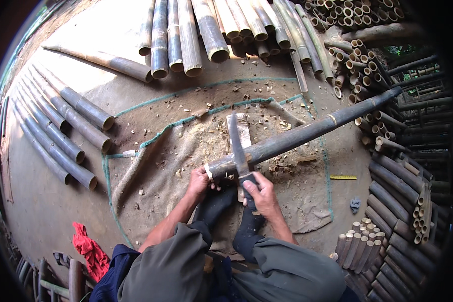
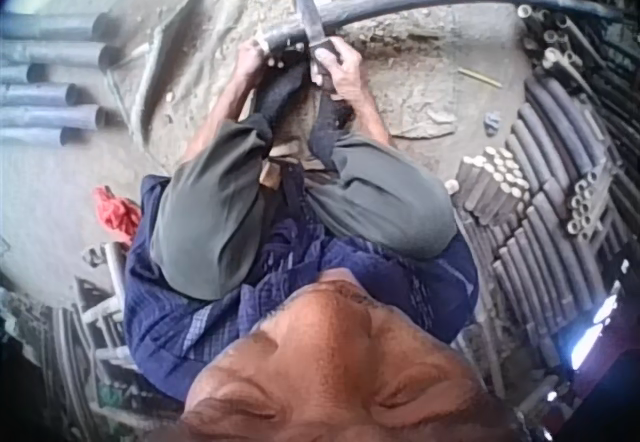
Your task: The person sits on the ground and uses a curved knife to shave the outer layer off a long bamboo pole. They rotate the pole and scrape the surface repeatedly to smooth it, then place the finished pole aside and pick up a new one to continue the process.
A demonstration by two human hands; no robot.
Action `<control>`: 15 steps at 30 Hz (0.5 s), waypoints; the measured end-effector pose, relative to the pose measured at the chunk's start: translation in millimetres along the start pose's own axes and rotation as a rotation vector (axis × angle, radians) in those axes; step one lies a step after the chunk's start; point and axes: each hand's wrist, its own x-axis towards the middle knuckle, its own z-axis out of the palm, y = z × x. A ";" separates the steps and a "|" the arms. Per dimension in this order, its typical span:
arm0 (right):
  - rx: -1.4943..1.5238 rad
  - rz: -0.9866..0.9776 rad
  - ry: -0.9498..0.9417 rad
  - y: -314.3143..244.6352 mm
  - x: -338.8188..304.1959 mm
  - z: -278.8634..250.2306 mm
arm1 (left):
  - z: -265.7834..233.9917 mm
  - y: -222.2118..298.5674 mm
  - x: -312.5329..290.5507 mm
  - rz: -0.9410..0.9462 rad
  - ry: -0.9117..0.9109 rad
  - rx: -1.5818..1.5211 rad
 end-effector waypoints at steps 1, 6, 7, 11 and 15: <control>0.056 -0.051 0.129 -2.9 3.9 -6.7 | -11.5 -6.1 1.4 0.004 0.015 -0.019; 0.174 -0.211 0.521 -3.6 4.7 -24.5 | 0.2 -4.0 3.3 -0.009 0.020 -0.046; 0.021 -0.123 0.365 11.1 5.1 -20.0 | 4.1 -3.2 2.5 -0.011 0.028 -0.034; 0.088 -0.005 0.175 12.0 8.2 -12.8 | -6.2 -3.7 -0.1 -0.003 0.027 -0.045; 0.251 -0.103 0.340 -2.1 5.7 -29.0 | -8.4 -5.2 2.9 -0.010 0.007 -0.022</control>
